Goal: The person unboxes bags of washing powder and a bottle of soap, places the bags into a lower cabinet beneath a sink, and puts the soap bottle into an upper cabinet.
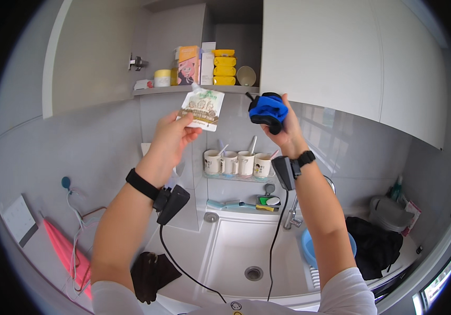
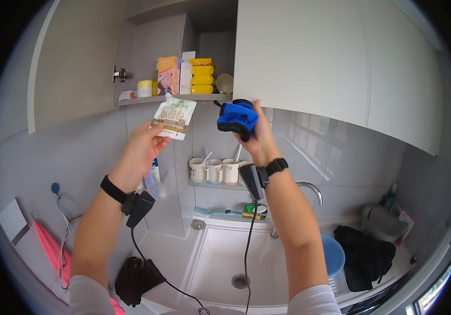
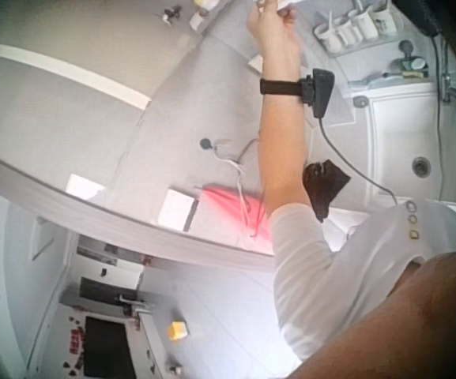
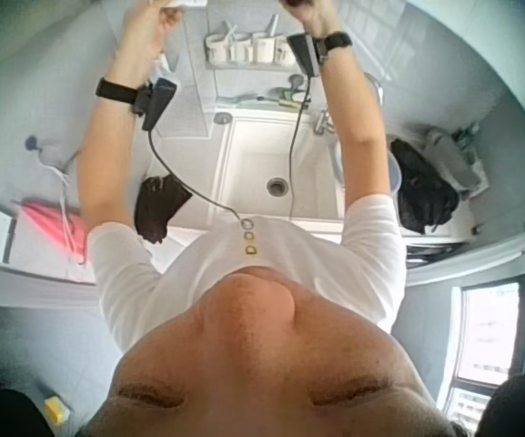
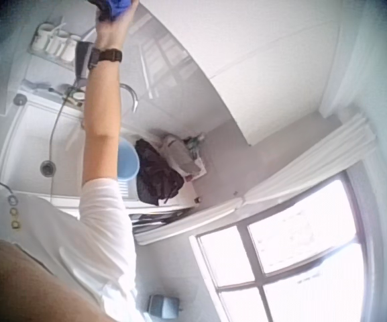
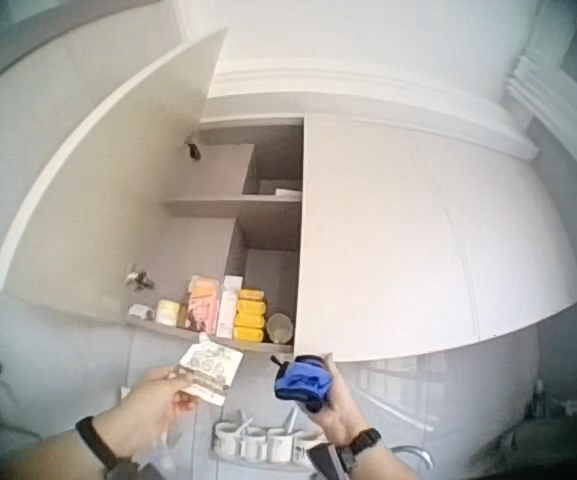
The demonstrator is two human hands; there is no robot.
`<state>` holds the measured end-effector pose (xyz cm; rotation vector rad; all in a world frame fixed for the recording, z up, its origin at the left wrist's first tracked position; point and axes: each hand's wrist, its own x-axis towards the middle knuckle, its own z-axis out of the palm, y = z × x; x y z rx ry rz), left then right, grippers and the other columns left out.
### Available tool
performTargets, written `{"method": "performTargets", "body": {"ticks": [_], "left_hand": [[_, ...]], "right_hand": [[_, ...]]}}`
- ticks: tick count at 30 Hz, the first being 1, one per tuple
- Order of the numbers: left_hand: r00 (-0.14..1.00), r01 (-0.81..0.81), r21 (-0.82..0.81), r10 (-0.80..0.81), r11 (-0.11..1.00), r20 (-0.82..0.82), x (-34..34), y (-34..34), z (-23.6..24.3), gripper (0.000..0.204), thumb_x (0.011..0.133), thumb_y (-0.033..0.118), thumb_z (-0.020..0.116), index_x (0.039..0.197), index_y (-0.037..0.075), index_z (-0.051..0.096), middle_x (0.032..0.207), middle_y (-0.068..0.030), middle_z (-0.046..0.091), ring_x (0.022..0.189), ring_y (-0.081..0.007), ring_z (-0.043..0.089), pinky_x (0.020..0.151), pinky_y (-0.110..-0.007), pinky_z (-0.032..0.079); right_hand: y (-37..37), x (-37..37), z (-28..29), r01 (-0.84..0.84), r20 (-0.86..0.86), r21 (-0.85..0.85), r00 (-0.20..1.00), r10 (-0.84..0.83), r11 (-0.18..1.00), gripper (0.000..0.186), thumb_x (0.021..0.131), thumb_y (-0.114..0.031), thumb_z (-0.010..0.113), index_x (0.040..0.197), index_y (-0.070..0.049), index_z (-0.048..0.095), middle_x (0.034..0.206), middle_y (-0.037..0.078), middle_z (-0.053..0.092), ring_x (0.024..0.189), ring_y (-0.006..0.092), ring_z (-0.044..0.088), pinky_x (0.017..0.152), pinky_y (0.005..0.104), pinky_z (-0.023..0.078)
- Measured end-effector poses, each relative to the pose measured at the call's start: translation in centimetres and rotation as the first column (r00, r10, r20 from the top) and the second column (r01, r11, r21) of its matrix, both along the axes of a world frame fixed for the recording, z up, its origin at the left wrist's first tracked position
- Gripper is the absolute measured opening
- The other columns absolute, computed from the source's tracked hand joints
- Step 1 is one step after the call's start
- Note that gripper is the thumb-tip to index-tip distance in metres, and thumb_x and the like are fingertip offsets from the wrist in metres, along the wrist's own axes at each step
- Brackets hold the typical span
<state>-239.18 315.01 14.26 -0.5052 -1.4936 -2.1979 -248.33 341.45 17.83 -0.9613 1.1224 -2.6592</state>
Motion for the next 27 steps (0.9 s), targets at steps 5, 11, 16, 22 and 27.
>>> {"method": "performTargets", "body": {"ticks": [5,11,16,22,27], "left_hand": [[0.980,0.137,-0.073,-0.145,0.988,-0.135,1.0,0.5,1.9,0.022,0.092,0.008,0.053,0.110,-0.004,0.056,0.099,-0.0130,0.065,0.092,-0.0207,0.065,0.080,-0.028,0.052],[0.882,0.461,0.007,-0.457,0.888,-0.113,-2.4,6.6,1.9,0.025,0.091,0.002,0.049,0.112,-0.012,0.051,0.110,-0.0200,0.060,0.101,-0.0279,0.063,0.092,-0.031,0.052],[0.852,0.518,0.045,-0.511,0.854,-0.113,-4.4,11.0,4.3,0.021,0.092,0.001,0.044,0.106,-0.014,0.048,0.111,-0.0235,0.057,0.100,-0.0306,0.063,0.083,-0.028,0.056],[0.843,0.534,0.134,-0.513,0.835,-0.162,-7.0,14.1,8.0,0.017,0.092,0.000,0.043,0.104,-0.012,0.045,0.109,-0.0224,0.055,0.101,-0.0304,0.062,0.086,-0.028,0.056],[0.864,0.502,0.256,-0.487,0.826,-0.126,-8.8,15.2,9.3,0.015,0.093,0.000,0.047,0.104,-0.010,0.044,0.103,-0.0190,0.055,0.098,-0.0286,0.063,0.086,-0.028,0.057]], "right_hand": [[-0.3,8.6,-0.6,0.185,-0.073,-0.049,0.979,-0.189,0.981,0.036,0.092,-0.048,0.053,0.090,-0.013,0.062,0.081,0.006,0.067,0.068,0.0185,0.064,0.059,0.0276,0.051],[4.8,17.1,-2.1,0.276,-0.245,-0.401,0.886,-0.393,0.873,0.032,0.097,-0.039,0.049,0.095,-0.008,0.058,0.081,0.002,0.060,0.071,0.0132,0.059,0.057,0.0222,0.045],[7.4,18.9,-3.7,0.574,-0.500,-0.378,0.535,-0.681,0.727,0.038,0.096,-0.031,0.052,0.127,-0.008,0.050,0.112,0.011,0.057,0.102,0.0168,0.056,0.094,0.0277,0.043],[5.2,21.0,-2.0,0.367,-0.269,-0.349,0.842,-0.467,0.862,0.028,0.092,-0.038,0.058,0.098,-0.010,0.063,0.089,0.003,0.065,0.082,0.0137,0.064,0.075,0.0283,0.053],[6.2,18.8,-2.0,0.175,-0.315,-0.201,0.920,-0.232,0.964,0.034,0.094,-0.041,0.053,0.101,-0.009,0.060,0.091,0.005,0.066,0.084,0.0168,0.065,0.076,0.0303,0.052]]}}
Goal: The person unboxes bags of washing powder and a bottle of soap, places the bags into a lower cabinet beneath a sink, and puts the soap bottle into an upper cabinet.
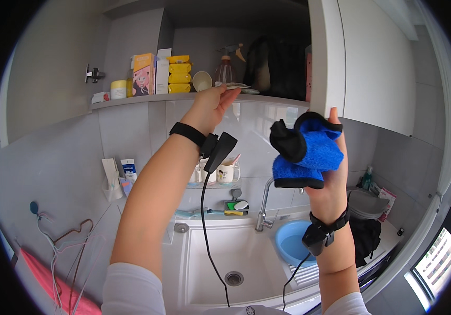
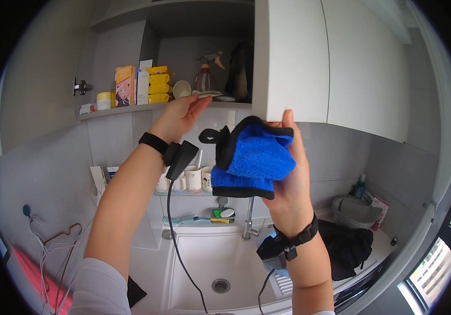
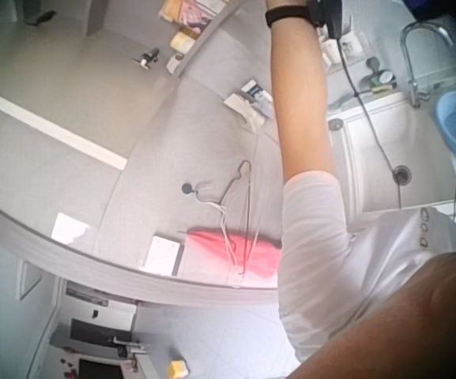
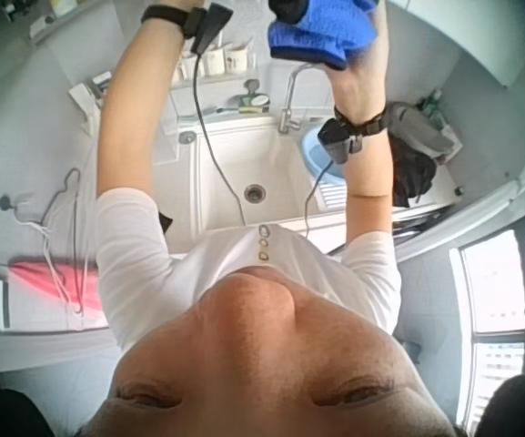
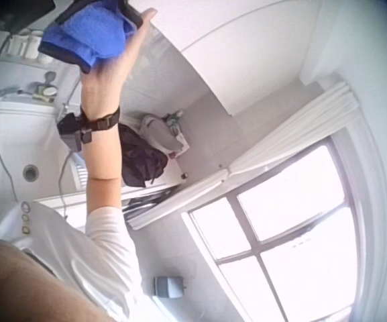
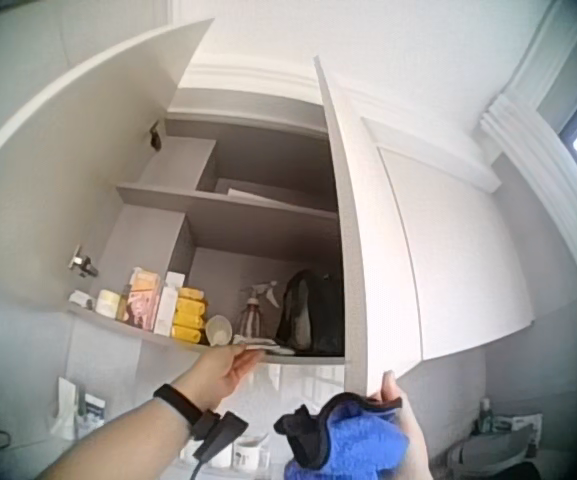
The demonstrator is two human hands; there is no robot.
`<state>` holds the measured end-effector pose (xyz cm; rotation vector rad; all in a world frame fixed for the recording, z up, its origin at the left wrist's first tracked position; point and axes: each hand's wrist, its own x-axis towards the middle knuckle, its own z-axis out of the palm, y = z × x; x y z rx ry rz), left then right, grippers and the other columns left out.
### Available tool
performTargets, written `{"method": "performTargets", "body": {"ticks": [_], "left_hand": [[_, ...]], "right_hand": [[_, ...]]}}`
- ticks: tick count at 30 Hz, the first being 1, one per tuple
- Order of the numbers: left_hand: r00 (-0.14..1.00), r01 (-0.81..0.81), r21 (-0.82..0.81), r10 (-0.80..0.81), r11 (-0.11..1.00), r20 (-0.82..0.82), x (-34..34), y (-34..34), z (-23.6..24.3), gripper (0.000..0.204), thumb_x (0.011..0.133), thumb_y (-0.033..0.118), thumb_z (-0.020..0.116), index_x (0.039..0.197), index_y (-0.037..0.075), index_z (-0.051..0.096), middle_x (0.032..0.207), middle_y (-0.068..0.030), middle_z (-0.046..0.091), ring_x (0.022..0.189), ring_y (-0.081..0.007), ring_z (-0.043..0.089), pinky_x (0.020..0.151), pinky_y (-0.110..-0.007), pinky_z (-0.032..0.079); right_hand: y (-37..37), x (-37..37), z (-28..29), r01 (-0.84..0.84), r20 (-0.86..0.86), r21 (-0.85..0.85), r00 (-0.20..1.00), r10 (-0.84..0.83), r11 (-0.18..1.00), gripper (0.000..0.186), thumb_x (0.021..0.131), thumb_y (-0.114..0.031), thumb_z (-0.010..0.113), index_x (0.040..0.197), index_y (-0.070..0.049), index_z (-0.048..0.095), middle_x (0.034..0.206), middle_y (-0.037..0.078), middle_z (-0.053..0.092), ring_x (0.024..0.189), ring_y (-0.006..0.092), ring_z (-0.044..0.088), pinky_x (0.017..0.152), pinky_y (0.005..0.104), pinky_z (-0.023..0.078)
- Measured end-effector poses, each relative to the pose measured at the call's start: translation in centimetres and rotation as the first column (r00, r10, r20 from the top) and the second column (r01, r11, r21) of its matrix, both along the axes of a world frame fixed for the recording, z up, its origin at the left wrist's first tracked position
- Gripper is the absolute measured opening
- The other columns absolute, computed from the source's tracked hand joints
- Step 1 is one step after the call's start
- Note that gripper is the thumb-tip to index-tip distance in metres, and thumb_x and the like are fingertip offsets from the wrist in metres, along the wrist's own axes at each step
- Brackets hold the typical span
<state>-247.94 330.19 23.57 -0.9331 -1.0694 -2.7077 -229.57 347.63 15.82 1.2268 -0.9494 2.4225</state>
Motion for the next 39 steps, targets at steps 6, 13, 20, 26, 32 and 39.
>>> {"method": "performTargets", "body": {"ticks": [6,13,20,26,32,39], "left_hand": [[0.995,0.004,0.149,-0.019,0.989,0.099,-0.6,0.1,-0.1,0.014,0.094,0.002,0.049,0.105,-0.007,0.047,0.107,-0.0177,0.054,0.105,-0.0308,0.061,0.089,-0.031,0.056],[0.992,0.018,0.160,-0.038,0.987,0.122,-2.1,-1.3,0.2,0.023,0.092,-0.002,0.045,0.113,-0.012,0.044,0.112,-0.0235,0.053,0.109,-0.0347,0.058,0.094,-0.034,0.053],[0.997,0.082,-0.024,-0.082,0.996,0.014,-1.4,-2.1,-0.2,0.031,0.093,0.003,0.037,0.117,-0.016,0.043,0.121,-0.0311,0.050,0.113,-0.0370,0.055,0.101,-0.038,0.046],[0.993,-0.028,-0.226,0.002,0.974,-0.115,0.2,-4.5,-2.9,0.033,0.094,0.015,0.043,0.116,-0.010,0.045,0.112,-0.0258,0.056,0.102,-0.0322,0.060,0.089,-0.036,0.052],[0.950,-0.312,-0.148,0.311,0.939,-0.031,5.6,-10.0,-6.0,0.030,0.088,0.029,0.056,0.108,0.007,0.049,0.091,-0.0107,0.059,0.077,-0.0211,0.060,0.067,-0.031,0.047],[0.920,-0.135,0.448,0.280,0.884,-0.275,18.1,-18.9,-7.2,0.052,0.095,0.053,0.029,0.097,0.003,0.044,0.076,-0.0057,0.040,0.065,-0.0159,0.036,0.059,-0.029,0.032]], "right_hand": [[-0.9,-0.1,0.2,-0.041,-0.045,0.036,0.998,0.042,0.999,0.038,0.095,-0.044,0.051,0.105,-0.008,0.060,0.095,0.006,0.065,0.087,0.0162,0.064,0.078,0.0305,0.052],[-0.8,-1.3,0.2,-0.080,-0.021,0.034,0.997,0.080,0.996,0.034,0.095,-0.041,0.051,0.102,-0.009,0.059,0.093,0.003,0.063,0.088,0.0149,0.062,0.079,0.0300,0.051],[-0.8,-1.3,0.4,-0.059,-0.052,0.028,0.997,0.061,0.998,0.030,0.095,-0.039,0.052,0.097,-0.010,0.058,0.090,0.002,0.062,0.086,0.0135,0.061,0.078,0.0284,0.050],[-2.1,-2.0,0.9,0.060,0.034,-0.016,0.998,-0.059,0.998,0.032,0.094,-0.040,0.054,0.095,-0.008,0.058,0.086,0.003,0.061,0.081,0.0136,0.061,0.074,0.0277,0.051],[-4.4,-7.0,1.2,0.197,0.094,0.116,0.974,-0.208,0.973,0.037,0.093,-0.037,0.056,0.099,-0.001,0.058,0.091,0.009,0.065,0.078,0.0154,0.064,0.071,0.0286,0.054],[-5.6,-15.2,1.7,0.265,0.057,0.232,0.957,-0.285,0.936,0.039,0.093,-0.037,0.057,0.103,0.000,0.059,0.093,0.010,0.066,0.081,0.0177,0.066,0.070,0.0305,0.055]]}}
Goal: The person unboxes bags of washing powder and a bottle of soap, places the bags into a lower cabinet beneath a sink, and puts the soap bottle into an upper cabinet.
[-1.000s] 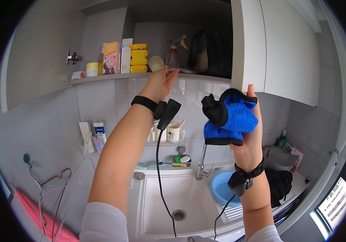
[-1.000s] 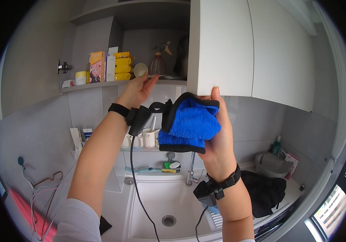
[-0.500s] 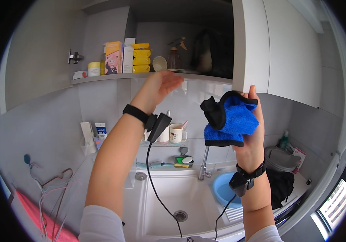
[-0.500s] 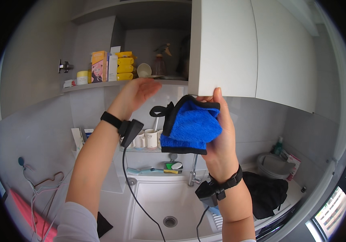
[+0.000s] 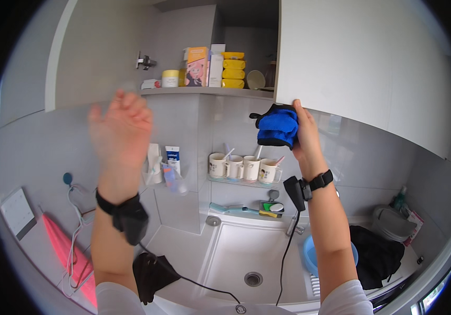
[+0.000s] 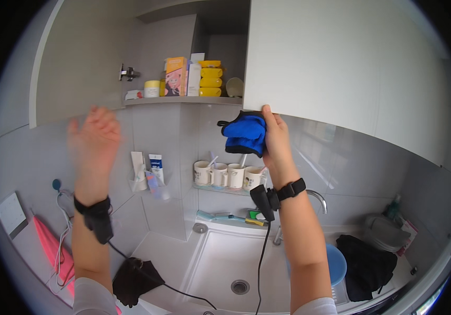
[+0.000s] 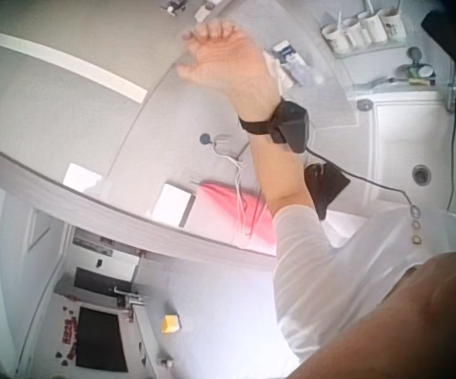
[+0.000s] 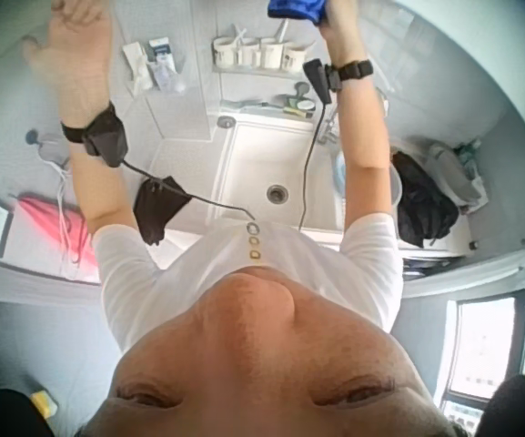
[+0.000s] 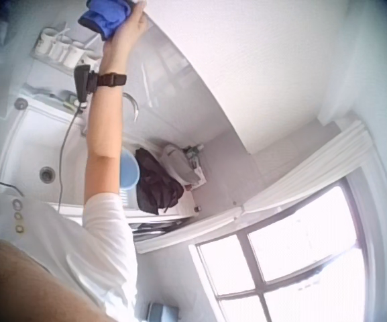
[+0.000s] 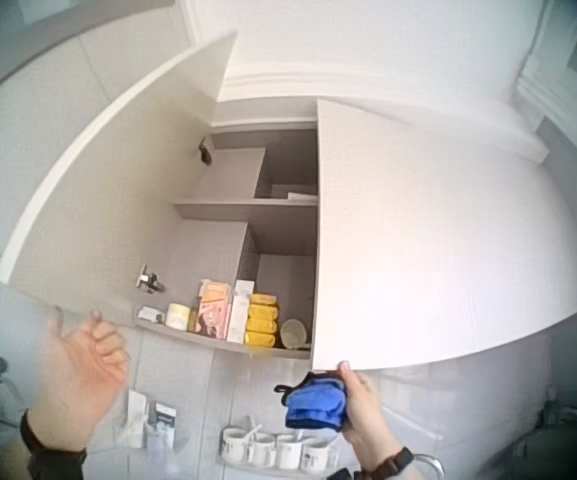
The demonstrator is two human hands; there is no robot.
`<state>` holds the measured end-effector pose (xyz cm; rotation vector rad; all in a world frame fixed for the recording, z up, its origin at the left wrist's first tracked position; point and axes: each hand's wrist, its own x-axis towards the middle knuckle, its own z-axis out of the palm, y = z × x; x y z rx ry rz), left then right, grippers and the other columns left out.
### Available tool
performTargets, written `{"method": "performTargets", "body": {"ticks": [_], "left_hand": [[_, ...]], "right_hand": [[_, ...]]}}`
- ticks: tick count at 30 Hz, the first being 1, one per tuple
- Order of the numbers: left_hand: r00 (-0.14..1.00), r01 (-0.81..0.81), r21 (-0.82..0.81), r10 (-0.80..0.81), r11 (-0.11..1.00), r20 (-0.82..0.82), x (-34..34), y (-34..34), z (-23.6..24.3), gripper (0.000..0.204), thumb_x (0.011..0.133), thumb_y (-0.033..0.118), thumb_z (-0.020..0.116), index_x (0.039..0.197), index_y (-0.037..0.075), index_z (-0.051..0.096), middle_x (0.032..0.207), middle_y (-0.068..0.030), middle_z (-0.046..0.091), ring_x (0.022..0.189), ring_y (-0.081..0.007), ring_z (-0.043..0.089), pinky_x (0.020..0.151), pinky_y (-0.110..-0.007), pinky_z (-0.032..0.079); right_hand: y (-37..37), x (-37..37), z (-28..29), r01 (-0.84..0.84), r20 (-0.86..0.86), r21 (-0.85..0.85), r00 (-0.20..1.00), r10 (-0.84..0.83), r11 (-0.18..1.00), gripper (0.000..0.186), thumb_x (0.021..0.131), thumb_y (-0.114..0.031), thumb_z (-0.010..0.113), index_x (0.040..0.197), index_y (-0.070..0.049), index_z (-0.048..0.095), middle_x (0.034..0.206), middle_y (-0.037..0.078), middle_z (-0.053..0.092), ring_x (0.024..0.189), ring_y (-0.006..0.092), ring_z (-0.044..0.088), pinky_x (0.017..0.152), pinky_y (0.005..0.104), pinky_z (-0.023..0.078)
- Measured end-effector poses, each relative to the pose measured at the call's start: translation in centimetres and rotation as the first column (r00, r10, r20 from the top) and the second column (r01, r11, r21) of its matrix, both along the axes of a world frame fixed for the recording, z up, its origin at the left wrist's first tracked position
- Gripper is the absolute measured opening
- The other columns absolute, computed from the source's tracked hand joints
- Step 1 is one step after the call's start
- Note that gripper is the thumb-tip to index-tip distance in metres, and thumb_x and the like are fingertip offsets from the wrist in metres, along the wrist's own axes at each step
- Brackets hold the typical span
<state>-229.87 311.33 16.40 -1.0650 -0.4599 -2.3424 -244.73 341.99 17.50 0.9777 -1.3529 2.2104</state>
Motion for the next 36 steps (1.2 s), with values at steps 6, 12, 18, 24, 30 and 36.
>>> {"method": "performTargets", "body": {"ticks": [6,12,18,24,30,36], "left_hand": [[0.972,0.028,-0.139,-0.059,0.990,-0.229,6.0,-0.3,-0.2,0.053,0.096,0.050,0.028,0.094,0.001,0.048,0.071,-0.0035,0.033,0.062,-0.0144,0.032,0.057,-0.028,0.030],[0.980,0.024,-0.263,-0.074,0.965,-0.184,5.0,1.0,-0.4,0.046,0.096,0.046,0.034,0.087,0.004,0.051,0.067,-0.0012,0.034,0.058,-0.0133,0.033,0.055,-0.027,0.030],[0.983,0.162,-0.478,-0.098,0.863,0.158,-0.1,6.8,0.0,0.044,0.095,0.049,0.046,0.076,0.010,0.051,0.059,0.0010,0.041,0.052,-0.0126,0.039,0.051,-0.027,0.032],[0.912,0.154,-0.593,0.117,0.791,0.392,-9.2,11.0,2.0,0.039,0.092,0.049,0.054,0.079,0.012,0.053,0.063,0.0030,0.044,0.054,-0.0103,0.039,0.053,-0.024,0.034],[0.779,0.176,-0.673,0.317,0.718,0.541,-14.3,13.1,1.2,0.037,0.092,0.047,0.054,0.081,0.011,0.055,0.064,0.0035,0.047,0.057,-0.0110,0.044,0.054,-0.023,0.037],[0.732,0.460,-0.410,-0.075,0.787,0.678,-9.5,15.8,-11.4,0.025,0.096,0.033,0.050,0.086,0.011,0.057,0.072,0.0017,0.060,0.061,-0.0100,0.056,0.055,-0.026,0.044]], "right_hand": [[-0.6,-3.6,0.3,-0.006,0.015,0.075,1.000,0.005,0.997,0.043,0.096,-0.040,0.049,0.104,0.002,0.059,0.094,0.012,0.066,0.081,0.0194,0.066,0.073,0.0308,0.054],[-1.0,-2.1,-0.4,-0.162,0.168,-0.007,0.973,0.161,0.987,0.046,0.096,-0.042,0.048,0.103,0.002,0.060,0.091,0.012,0.067,0.080,0.0202,0.066,0.073,0.0312,0.054],[-0.4,1.3,-1.9,-0.062,0.049,0.068,0.997,0.059,0.996,0.035,0.092,-0.038,0.059,0.094,-0.003,0.059,0.084,0.006,0.062,0.073,0.0128,0.061,0.066,0.0258,0.051],[2.3,3.8,-4.1,0.042,0.045,0.083,0.998,-0.046,0.996,0.034,0.087,-0.028,0.068,0.109,-0.006,0.055,0.087,0.003,0.058,0.074,0.0090,0.057,0.063,0.0221,0.047],[7.0,5.1,-9.4,0.069,0.094,-0.080,0.994,-0.062,0.994,0.025,0.090,-0.025,0.065,0.103,-0.004,0.059,0.093,0.004,0.058,0.081,0.0102,0.056,0.070,0.0232,0.046],[9.6,7.9,-16.4,0.083,0.145,-0.383,0.989,-0.029,0.920,0.022,0.093,-0.025,0.059,0.102,-0.005,0.058,0.097,0.004,0.059,0.091,0.0140,0.058,0.080,0.0283,0.049]]}}
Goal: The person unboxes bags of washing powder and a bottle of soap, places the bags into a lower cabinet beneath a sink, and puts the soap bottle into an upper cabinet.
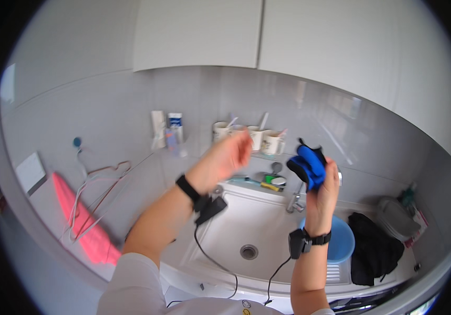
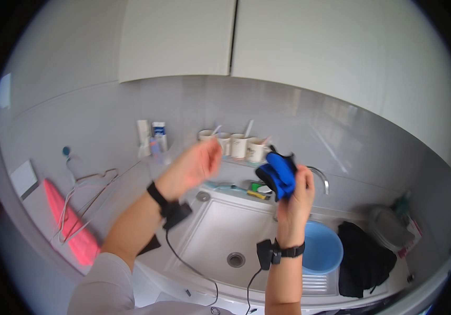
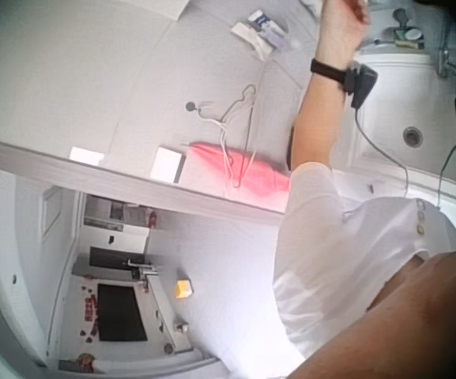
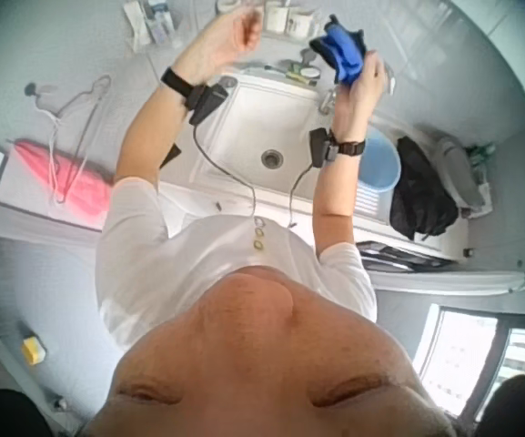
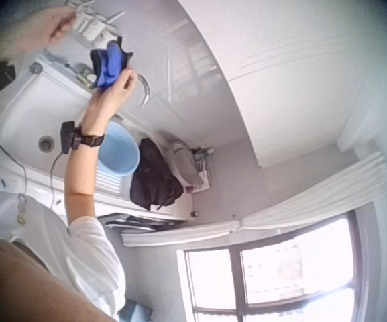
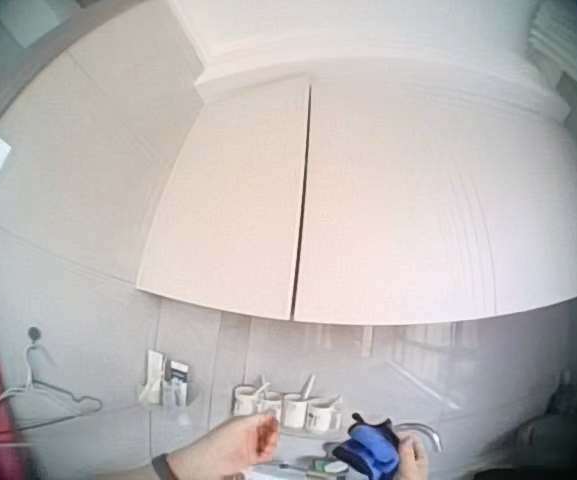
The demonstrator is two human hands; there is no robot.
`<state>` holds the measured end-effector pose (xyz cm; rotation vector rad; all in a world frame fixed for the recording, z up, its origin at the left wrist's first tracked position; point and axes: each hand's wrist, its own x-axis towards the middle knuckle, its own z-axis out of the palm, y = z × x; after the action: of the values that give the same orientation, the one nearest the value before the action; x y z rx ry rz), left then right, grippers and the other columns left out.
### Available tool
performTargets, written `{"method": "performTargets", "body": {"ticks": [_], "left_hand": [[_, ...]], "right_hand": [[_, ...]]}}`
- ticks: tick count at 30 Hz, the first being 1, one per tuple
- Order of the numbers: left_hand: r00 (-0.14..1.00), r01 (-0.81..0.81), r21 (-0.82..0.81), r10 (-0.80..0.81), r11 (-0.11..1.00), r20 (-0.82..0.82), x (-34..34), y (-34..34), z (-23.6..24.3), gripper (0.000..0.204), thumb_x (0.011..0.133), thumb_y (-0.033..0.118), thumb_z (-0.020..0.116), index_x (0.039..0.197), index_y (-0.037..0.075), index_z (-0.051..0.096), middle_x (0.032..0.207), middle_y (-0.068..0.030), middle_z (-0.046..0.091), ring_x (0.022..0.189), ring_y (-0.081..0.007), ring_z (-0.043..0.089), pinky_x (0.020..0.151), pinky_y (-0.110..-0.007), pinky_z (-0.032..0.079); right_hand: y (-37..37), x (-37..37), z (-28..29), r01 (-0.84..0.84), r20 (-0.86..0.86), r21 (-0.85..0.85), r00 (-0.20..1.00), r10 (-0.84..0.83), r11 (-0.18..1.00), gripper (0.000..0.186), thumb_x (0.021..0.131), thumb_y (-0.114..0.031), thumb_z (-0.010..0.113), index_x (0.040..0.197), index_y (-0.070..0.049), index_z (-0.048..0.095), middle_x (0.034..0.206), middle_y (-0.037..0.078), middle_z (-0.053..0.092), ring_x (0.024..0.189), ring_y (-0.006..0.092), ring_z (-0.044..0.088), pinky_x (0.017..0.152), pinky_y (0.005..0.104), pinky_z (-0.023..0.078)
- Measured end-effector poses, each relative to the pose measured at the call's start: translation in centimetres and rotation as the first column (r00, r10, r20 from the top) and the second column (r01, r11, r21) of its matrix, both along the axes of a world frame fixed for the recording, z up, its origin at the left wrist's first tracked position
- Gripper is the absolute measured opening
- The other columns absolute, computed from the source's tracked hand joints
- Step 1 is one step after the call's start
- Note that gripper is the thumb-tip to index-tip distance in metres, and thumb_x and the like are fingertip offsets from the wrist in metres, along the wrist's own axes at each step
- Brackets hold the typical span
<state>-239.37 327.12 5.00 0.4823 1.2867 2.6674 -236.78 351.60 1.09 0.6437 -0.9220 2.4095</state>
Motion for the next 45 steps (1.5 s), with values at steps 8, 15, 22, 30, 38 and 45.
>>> {"method": "performTargets", "body": {"ticks": [8,15,22,30,38,45], "left_hand": [[0.930,-0.316,-0.198,0.344,0.928,0.127,18.5,-8.3,-19.5,0.022,0.094,0.024,0.050,0.079,0.009,0.057,0.070,0.0000,0.053,0.060,-0.0104,0.048,0.056,-0.025,0.040],[0.566,-0.717,-0.238,0.747,0.655,0.349,40.1,-18.1,-25.7,0.020,0.092,0.027,0.052,0.081,0.011,0.058,0.070,0.0022,0.055,0.063,-0.0086,0.052,0.058,-0.023,0.043],[0.451,-0.805,-0.258,0.833,0.535,0.320,57.1,-23.0,-28.1,0.023,0.093,0.028,0.049,0.084,0.008,0.057,0.075,-0.0008,0.056,0.067,-0.0114,0.053,0.064,-0.025,0.044],[0.222,-0.914,-0.282,0.941,0.292,0.257,75.5,-28.9,-25.8,0.023,0.096,0.030,0.050,0.099,0.008,0.055,0.084,-0.0033,0.060,0.075,-0.0133,0.056,0.069,-0.026,0.045],[0.084,-0.935,-0.318,0.967,0.160,0.239,81.1,-35.1,-28.6,0.049,0.092,0.028,0.058,0.130,0.005,0.038,0.094,-0.0109,0.064,0.076,-0.0143,0.059,0.070,-0.027,0.048],[-0.038,-0.889,-0.449,0.962,0.092,0.272,83.7,-44.3,-30.0,0.064,0.091,0.025,0.060,0.143,0.006,0.028,0.096,-0.0125,0.064,0.071,-0.0130,0.059,0.067,-0.024,0.048]], "right_hand": [[-9.8,4.6,-9.4,-0.420,0.292,-0.111,0.852,0.434,0.900,0.034,0.095,-0.035,0.054,0.109,-0.005,0.057,0.105,0.010,0.065,0.094,0.0219,0.064,0.082,0.0331,0.052],[-21.6,16.3,-13.0,-0.844,0.345,0.285,0.533,0.773,0.455,0.057,0.077,-0.049,0.072,0.104,-0.003,0.053,0.096,0.006,0.061,0.087,0.0147,0.061,0.078,0.0287,0.051],[-34.6,32.2,-17.2,-0.896,0.316,0.421,0.294,0.902,0.145,0.093,0.055,-0.067,0.077,0.113,0.000,0.050,0.103,0.007,0.058,0.096,0.0138,0.057,0.086,0.0275,0.045],[-50.4,49.6,-21.5,-0.816,0.520,0.492,-0.002,0.854,-0.302,0.063,0.067,-0.017,0.078,0.121,-0.008,0.046,0.115,0.008,0.050,0.113,0.0206,0.047,0.095,0.0339,0.040],[-61.5,56.5,-24.6,-0.589,0.532,0.633,-0.139,0.835,-0.502,0.046,0.078,-0.013,0.071,0.118,-0.006,0.049,0.111,0.005,0.051,0.106,0.0157,0.051,0.092,0.0296,0.042],[-72.9,57.6,-29.1,-0.626,0.656,0.551,-0.085,0.750,-0.553,0.027,0.091,-0.026,0.060,0.105,-0.003,0.060,0.091,0.007,0.061,0.086,0.0159,0.057,0.077,0.0285,0.045]]}}
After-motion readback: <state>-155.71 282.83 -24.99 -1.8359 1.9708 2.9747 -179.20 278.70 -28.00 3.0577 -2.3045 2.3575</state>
